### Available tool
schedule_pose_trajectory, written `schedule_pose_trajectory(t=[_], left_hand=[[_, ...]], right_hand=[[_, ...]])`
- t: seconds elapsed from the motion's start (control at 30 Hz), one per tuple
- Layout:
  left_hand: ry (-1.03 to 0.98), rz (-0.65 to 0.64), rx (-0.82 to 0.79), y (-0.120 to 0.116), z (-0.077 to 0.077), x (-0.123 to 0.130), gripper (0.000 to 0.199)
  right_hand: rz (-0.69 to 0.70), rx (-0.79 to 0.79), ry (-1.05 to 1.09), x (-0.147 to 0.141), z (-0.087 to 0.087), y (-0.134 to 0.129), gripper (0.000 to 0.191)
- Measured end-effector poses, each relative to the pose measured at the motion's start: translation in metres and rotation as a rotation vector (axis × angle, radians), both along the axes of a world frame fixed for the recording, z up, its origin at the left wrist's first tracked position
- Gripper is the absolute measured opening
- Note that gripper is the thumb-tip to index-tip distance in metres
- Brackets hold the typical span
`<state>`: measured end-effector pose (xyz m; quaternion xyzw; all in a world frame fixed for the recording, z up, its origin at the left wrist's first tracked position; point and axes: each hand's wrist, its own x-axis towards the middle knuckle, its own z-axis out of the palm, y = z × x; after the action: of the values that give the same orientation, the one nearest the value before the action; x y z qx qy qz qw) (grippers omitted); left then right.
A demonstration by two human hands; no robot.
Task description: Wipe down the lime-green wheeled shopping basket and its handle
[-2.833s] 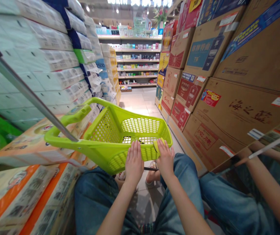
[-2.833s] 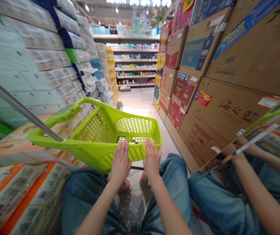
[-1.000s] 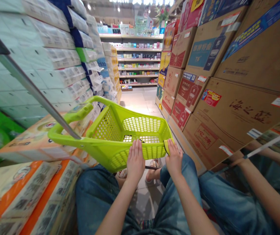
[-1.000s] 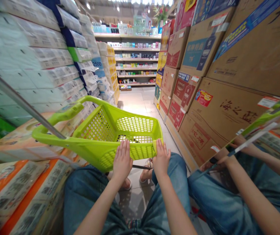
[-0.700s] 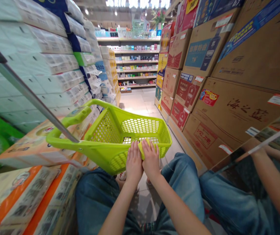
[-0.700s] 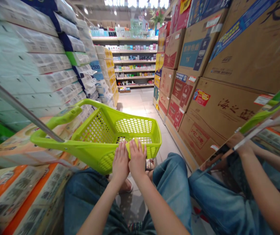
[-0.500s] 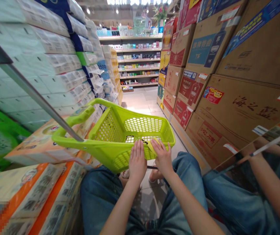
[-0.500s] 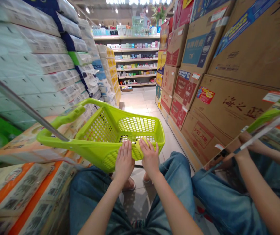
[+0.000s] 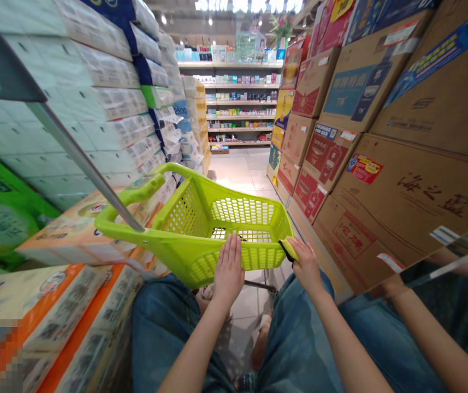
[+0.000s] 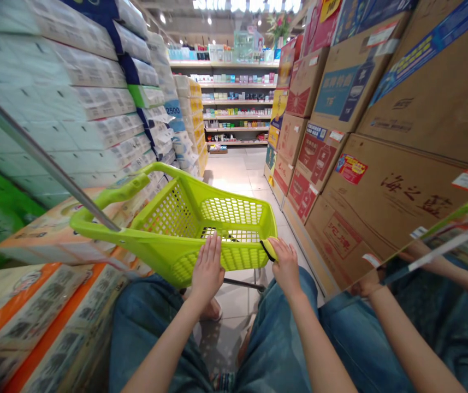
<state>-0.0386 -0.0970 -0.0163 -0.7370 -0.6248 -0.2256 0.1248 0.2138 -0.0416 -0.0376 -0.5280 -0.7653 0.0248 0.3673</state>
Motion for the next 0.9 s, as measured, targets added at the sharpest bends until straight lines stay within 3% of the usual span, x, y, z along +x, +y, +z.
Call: schedule_pose_trajectory(t=[0.2, 0.47, 0.7, 0.9], left_hand=[[-0.002, -0.024, -0.009, 0.011, 0.004, -0.003, 0.098], [-0.004, -0.107, 0.002, 0.035, 0.007, -0.011, 0.095], [-0.001, -0.165, -0.01, 0.072, 0.008, -0.018, 0.081], [-0.17, -0.091, -0.065, 0.115, 0.008, -0.027, 0.061]], right_hand=[[0.026, 0.094, 0.117, -0.004, -0.006, 0.008, 0.069], [-0.064, 0.124, 0.108, -0.006, -0.009, 0.005, 0.065], [-0.09, 0.068, 0.071, -0.012, 0.005, 0.006, 0.065], [-0.08, 0.039, 0.019, -0.042, 0.014, -0.001, 0.066]])
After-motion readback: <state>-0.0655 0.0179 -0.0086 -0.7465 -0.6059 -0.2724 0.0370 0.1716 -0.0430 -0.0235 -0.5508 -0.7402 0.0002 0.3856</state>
